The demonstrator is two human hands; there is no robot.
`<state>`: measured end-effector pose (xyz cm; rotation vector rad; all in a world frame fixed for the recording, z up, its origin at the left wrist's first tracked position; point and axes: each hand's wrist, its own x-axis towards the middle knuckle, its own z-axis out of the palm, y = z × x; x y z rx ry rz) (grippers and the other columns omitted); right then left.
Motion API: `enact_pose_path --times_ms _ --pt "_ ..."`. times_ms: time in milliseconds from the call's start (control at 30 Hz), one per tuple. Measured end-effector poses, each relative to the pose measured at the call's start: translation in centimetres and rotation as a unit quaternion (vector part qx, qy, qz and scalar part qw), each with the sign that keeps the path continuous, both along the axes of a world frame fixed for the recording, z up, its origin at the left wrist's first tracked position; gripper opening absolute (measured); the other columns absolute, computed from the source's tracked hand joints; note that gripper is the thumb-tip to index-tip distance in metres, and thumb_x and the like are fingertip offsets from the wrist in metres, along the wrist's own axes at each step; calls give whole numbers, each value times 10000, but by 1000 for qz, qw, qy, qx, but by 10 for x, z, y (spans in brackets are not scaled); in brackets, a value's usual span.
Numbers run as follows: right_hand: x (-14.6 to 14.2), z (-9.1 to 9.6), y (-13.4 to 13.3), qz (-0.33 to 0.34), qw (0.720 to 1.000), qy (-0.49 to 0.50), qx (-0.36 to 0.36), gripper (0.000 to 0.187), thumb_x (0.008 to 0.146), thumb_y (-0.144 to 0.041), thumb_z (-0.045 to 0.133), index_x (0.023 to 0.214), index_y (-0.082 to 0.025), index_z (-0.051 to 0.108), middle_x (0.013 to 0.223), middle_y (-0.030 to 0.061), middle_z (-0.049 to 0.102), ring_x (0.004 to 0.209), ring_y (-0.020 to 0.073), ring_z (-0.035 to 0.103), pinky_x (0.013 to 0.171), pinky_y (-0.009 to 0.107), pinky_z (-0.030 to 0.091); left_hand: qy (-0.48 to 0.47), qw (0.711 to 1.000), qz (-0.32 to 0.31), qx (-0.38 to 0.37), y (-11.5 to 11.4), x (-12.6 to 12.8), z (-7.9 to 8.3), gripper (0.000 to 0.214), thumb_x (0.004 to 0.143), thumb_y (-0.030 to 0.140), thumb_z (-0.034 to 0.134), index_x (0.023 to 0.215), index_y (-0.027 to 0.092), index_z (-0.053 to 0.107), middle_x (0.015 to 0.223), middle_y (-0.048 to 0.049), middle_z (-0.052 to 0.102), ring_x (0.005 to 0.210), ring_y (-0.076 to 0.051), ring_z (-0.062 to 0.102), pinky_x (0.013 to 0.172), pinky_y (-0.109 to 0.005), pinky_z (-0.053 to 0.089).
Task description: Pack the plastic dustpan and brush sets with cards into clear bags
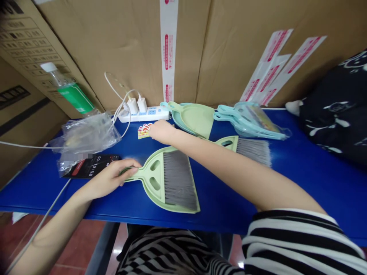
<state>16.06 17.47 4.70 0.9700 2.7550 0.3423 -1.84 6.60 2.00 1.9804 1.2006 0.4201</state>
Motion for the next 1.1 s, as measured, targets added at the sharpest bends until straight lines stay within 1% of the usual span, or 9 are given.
enact_pose_path --times_ms 133,300,467,567,667,767,867,967,1100 --pt "-6 -7 4 26 1000 -14 7 280 885 14 466 937 -52 733 907 203 752 891 252 710 647 305 465 1 1000 -4 14 -1 -1 0 253 926 347 431 883 194 627 812 -8 652 703 -143 561 664 -236 435" --pt "-4 -13 5 56 998 -16 14 304 869 42 444 931 -53 726 905 200 752 854 242 707 617 304 442 1 1000 -5 8 0 -1 0 249 923 351 432 869 200 623 780 0 632 674 -139 541 654 -236 427" --pt "-4 -14 5 53 998 -3 20 322 875 46 428 937 -57 727 923 200 751 861 247 704 593 303 419 -4 1000 0 5 1 0 0 251 915 357 437 857 199 623 787 -2 634 698 -141 549 659 -232 427" --pt "-3 -10 4 31 999 14 31 303 877 36 447 921 -66 729 893 185 749 878 250 693 633 314 434 -1 1000 6 -3 1 0 0 255 910 366 443 858 197 627 782 -2 633 694 -141 546 646 -226 433" --pt "3 0 0 10 998 41 52 298 897 12 448 939 -79 728 887 168 742 958 259 658 741 345 454 -3 1000 9 -8 0 0 -1 266 912 377 446 867 194 633 799 -8 643 691 -140 548 626 -219 437" --pt "22 12 -13 -5 994 76 76 298 939 -53 436 953 -117 727 947 151 724 1025 262 608 808 359 447 -3 1000 9 -14 0 -1 -1 274 918 380 446 886 190 640 822 -16 652 673 -137 547 595 -215 435" --pt "54 16 -34 -5 990 111 87 308 971 -128 429 875 -155 720 879 109 705 898 235 608 754 349 440 -6 1000 8 -15 1 -1 -1 269 920 377 454 900 192 647 838 -23 669 710 -151 570 635 -230 456" --pt "91 8 -59 66 962 248 97 361 1011 -208 381 886 -198 719 747 42 690 721 173 610 668 307 431 -9 1000 4 -10 1 -1 0 267 918 380 460 899 195 651 865 -28 686 779 -167 596 718 -252 469" --pt "124 -14 -87 86 934 344 49 324 1010 -220 413 966 -226 733 844 35 763 748 144 681 677 274 491 -3 1000 7 -16 2 -1 1 273 914 394 468 889 197 656 827 -18 677 740 -156 583 675 -234 456"
